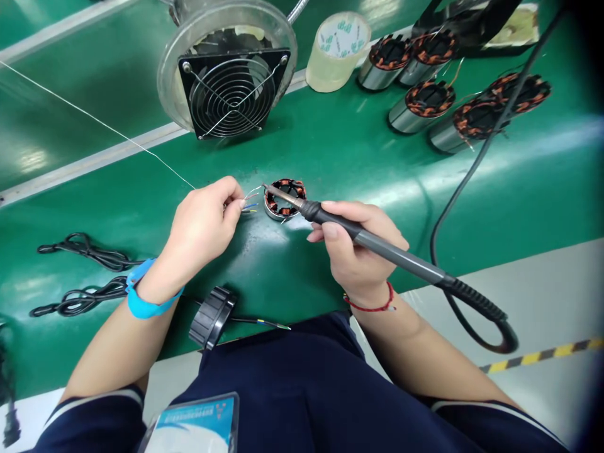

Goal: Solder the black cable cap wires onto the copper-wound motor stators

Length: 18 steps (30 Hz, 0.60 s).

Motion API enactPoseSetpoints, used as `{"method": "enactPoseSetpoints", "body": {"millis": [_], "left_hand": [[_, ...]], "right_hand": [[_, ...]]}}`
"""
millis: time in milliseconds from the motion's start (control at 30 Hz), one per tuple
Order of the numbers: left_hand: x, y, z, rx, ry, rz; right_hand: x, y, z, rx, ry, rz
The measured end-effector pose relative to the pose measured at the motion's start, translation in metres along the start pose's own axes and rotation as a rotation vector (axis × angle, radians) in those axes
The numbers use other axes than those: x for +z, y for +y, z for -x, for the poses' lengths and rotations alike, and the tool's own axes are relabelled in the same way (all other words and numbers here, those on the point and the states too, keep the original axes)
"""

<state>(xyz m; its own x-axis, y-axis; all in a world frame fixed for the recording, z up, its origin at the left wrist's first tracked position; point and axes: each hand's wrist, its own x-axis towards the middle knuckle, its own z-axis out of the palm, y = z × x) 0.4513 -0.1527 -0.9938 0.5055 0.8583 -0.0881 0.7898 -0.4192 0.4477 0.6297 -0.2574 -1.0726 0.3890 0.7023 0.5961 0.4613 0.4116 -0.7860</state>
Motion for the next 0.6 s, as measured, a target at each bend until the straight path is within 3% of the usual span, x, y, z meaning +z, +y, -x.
{"method": "enactPoseSetpoints", "body": {"millis": [600], "left_hand": [[0.0022,0.0023,-0.0008,-0.028,0.000,-0.056]], "right_hand": [[0.0038,-0.0028,0.0009,0.095,0.012,-0.048]]}}
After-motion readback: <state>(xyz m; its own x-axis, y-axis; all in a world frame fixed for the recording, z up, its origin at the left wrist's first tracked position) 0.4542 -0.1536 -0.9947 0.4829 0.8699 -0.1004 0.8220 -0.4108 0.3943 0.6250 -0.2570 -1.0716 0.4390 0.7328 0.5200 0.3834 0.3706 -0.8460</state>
